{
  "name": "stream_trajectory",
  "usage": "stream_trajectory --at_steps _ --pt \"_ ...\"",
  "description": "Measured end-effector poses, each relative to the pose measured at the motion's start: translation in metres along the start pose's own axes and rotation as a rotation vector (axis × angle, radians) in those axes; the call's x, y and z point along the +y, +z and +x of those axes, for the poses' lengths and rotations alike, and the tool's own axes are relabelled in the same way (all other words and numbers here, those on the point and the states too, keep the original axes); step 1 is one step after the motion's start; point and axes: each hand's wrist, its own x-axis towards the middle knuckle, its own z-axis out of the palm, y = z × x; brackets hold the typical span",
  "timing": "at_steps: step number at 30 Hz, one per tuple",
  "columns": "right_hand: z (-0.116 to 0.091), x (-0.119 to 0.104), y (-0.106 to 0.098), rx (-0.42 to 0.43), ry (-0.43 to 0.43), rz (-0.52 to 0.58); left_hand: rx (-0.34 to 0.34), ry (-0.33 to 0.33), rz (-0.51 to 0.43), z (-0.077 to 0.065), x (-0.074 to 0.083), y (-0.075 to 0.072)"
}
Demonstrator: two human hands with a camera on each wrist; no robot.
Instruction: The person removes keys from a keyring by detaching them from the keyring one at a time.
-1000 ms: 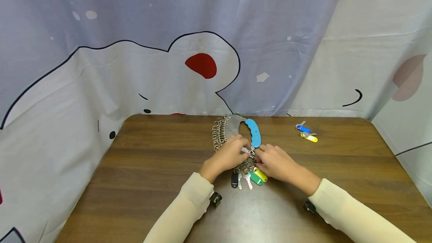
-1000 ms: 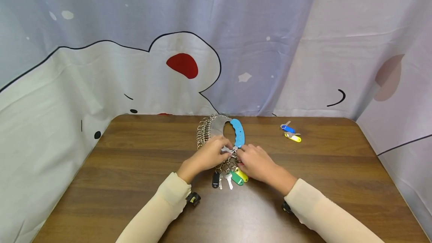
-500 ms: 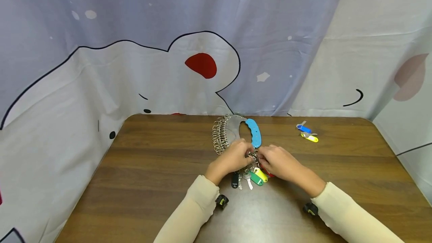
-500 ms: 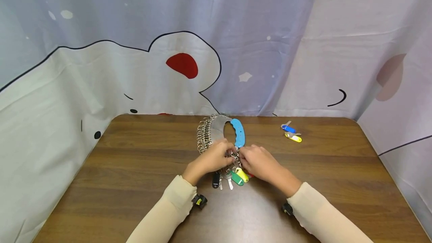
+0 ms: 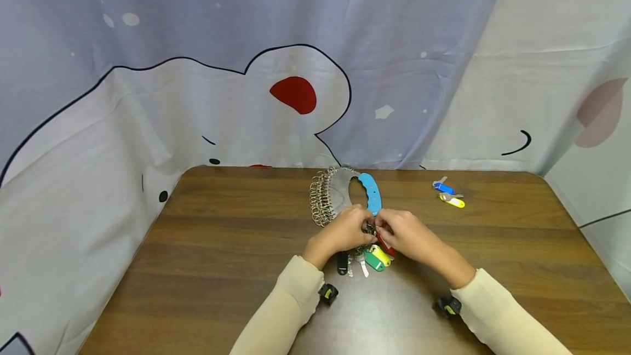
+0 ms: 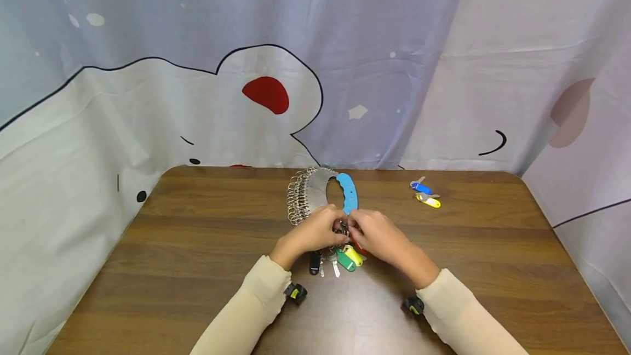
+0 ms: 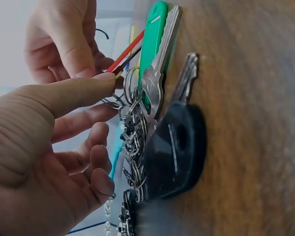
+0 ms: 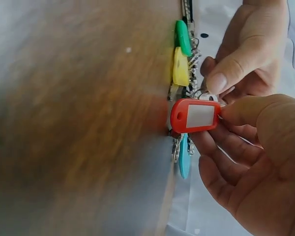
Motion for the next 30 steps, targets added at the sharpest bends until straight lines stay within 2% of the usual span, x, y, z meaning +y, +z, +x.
stream_trajectory --at_steps 4,9,14,23,30 --pt "0.001 0.002 0.001 0.031 -0.018 0.016 0.011 -0.008 -0.019 0.000 -0.001 0.000" --pt "0.004 0.001 0.001 0.039 0.000 0.045 0.044 -0.023 -0.081 -0.001 -0.004 0.001" --pt "0.006 -0.001 0.002 0.044 0.046 0.059 0.076 -0.036 -0.110 -0.002 -0.005 0.001" --pt "0.009 0.001 0.007 0.043 0.123 0.057 0.090 -0.041 -0.123 -0.001 -0.007 0.006" --pt "0.010 -0.001 0.006 0.025 0.202 0.132 0.175 -0.069 -0.176 -0.001 -0.009 0.007"
